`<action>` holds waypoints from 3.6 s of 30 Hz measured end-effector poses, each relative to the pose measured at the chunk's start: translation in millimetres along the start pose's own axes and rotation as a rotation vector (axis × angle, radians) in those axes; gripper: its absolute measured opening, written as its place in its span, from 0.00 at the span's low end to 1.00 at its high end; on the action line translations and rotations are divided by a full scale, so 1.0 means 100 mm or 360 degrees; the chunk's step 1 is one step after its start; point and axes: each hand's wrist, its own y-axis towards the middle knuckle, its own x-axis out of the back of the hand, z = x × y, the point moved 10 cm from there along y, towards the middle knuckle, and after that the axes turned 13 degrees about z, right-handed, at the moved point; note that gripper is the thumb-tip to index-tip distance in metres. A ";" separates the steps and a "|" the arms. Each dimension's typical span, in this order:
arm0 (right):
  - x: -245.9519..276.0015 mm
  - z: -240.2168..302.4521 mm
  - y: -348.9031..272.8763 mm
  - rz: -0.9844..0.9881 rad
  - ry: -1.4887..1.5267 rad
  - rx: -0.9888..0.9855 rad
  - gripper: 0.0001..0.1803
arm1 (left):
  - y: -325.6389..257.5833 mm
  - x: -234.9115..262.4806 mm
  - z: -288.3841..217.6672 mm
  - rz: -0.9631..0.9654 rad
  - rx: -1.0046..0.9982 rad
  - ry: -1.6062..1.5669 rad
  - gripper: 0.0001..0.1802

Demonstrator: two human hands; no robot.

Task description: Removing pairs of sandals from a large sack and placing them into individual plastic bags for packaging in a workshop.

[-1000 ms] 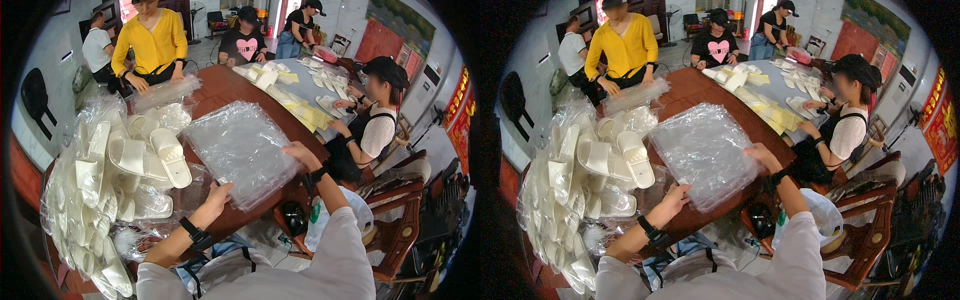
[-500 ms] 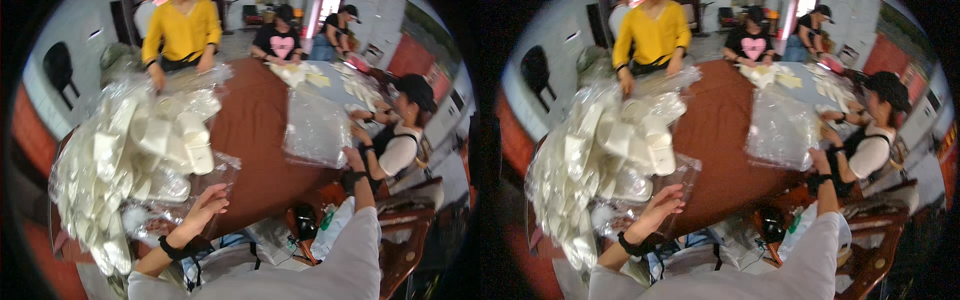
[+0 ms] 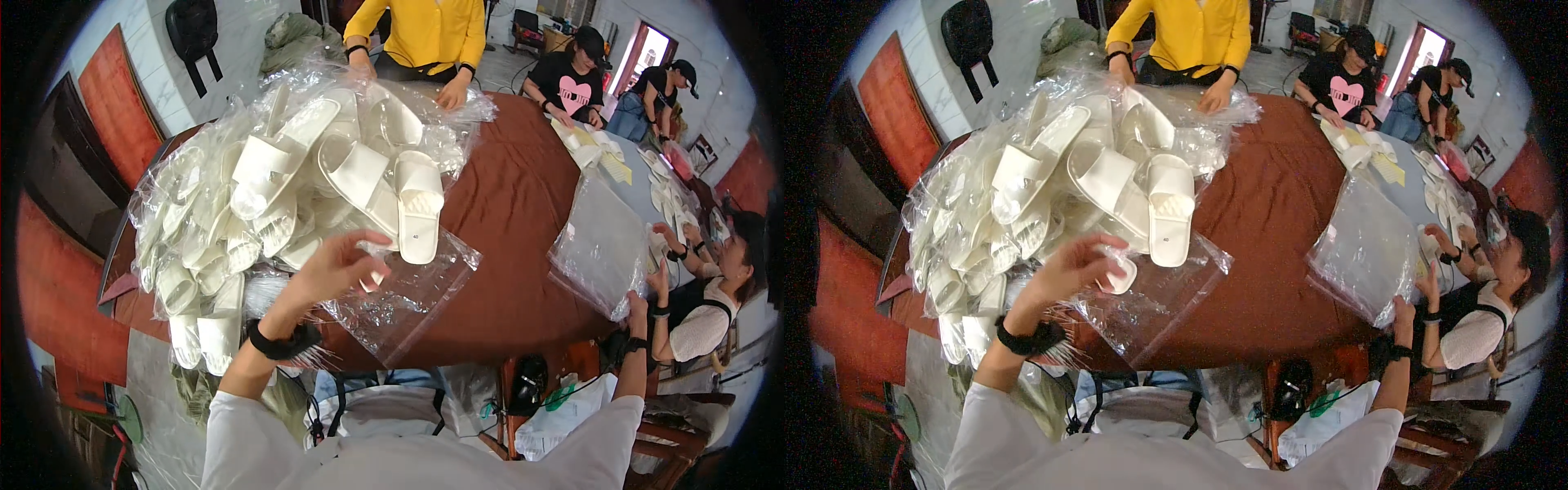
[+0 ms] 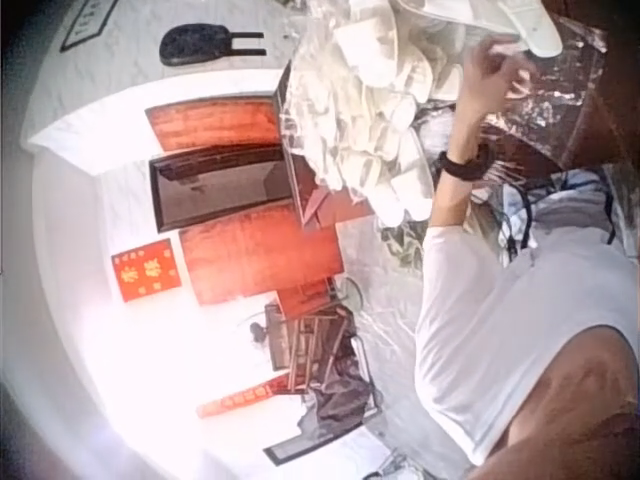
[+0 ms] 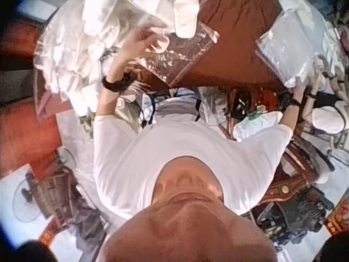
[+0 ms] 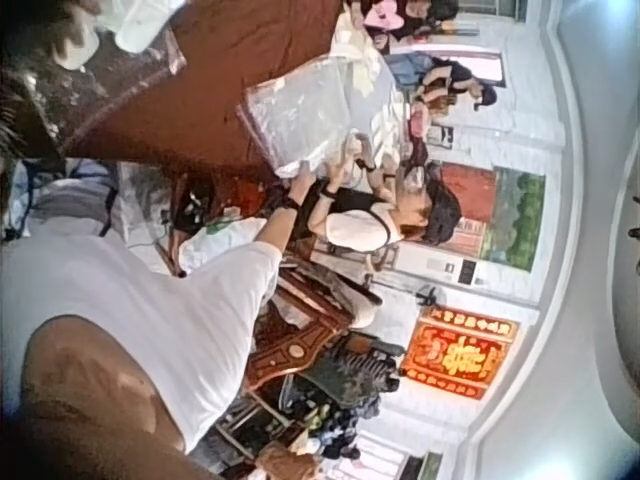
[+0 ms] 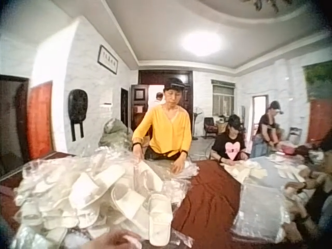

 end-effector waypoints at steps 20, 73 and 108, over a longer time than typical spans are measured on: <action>-0.70 0.88 -1.00 -0.0522 -0.0744 0.1131 0.14 | 0.76 0.85 -0.54 -0.1180 -0.0197 0.2145 0.42; -4.02 1.73 -3.54 0.0621 -0.0996 0.1206 0.22 | 0.12 -0.58 0.36 -0.0251 -0.0367 0.1330 0.31; -5.04 1.75 -3.18 0.1557 -0.0296 0.0979 0.05 | 0.76 -0.26 1.04 -0.0249 -0.0234 0.0137 0.06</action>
